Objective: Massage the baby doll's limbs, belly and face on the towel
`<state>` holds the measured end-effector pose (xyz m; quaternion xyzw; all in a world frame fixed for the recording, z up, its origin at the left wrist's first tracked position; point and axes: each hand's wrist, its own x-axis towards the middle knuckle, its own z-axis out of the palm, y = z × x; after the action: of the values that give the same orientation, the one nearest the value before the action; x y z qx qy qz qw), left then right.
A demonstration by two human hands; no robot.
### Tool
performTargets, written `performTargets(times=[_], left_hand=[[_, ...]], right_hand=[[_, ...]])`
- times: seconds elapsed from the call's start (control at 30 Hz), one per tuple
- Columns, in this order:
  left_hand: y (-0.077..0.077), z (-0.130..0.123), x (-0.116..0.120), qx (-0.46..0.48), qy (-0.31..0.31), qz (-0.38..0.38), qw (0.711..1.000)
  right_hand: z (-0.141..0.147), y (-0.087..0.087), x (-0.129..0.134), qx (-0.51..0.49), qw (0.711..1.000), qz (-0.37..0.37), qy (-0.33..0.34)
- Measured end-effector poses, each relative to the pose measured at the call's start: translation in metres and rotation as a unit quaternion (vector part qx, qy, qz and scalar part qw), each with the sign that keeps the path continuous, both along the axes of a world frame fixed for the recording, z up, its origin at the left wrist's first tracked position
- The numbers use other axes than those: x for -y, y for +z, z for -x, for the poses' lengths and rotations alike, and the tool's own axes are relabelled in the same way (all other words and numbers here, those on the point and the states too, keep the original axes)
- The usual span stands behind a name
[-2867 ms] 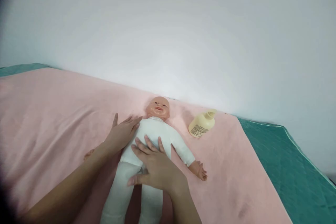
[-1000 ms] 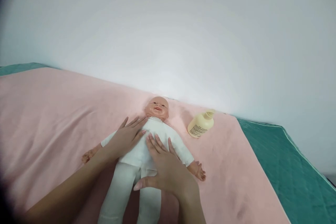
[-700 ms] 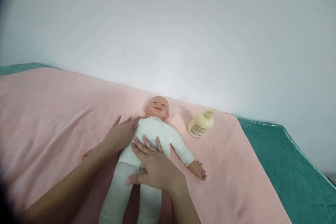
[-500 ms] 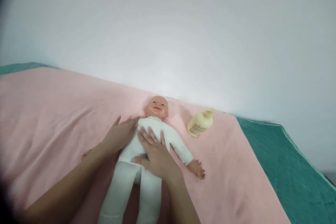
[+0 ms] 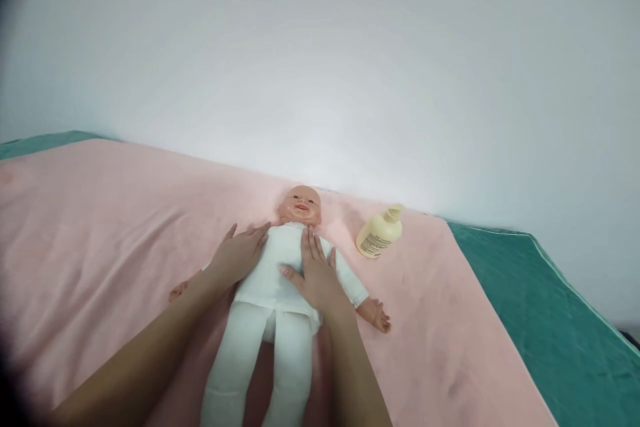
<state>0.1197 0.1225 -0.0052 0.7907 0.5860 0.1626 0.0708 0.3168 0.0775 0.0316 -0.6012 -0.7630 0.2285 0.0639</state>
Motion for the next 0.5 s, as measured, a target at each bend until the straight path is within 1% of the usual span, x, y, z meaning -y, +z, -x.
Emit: performTargets(times=[0.1, 0.27, 0.4, 0.5], left_hand=[[-0.001, -0.002, 0.0, -0.005, 0.005, -0.009, 1.0], [-0.004, -0.002, -0.001, -0.015, 0.009, -0.025, 1.0], [-0.005, -0.003, -0.001, -0.013, 0.013, -0.04, 0.999], [-0.004, -0.004, 0.001, -0.014, 0.015, -0.048, 0.999]], right_hand=[[-0.002, -0.004, -0.002, -0.015, 1.0, -0.001, -0.01], [-0.005, -0.01, -0.003, -0.034, 0.999, -0.024, -0.022], [-0.011, -0.016, -0.005, -0.034, 0.997, -0.054, -0.049], [-0.012, -0.022, -0.005, -0.055, 0.993, -0.089, -0.056]])
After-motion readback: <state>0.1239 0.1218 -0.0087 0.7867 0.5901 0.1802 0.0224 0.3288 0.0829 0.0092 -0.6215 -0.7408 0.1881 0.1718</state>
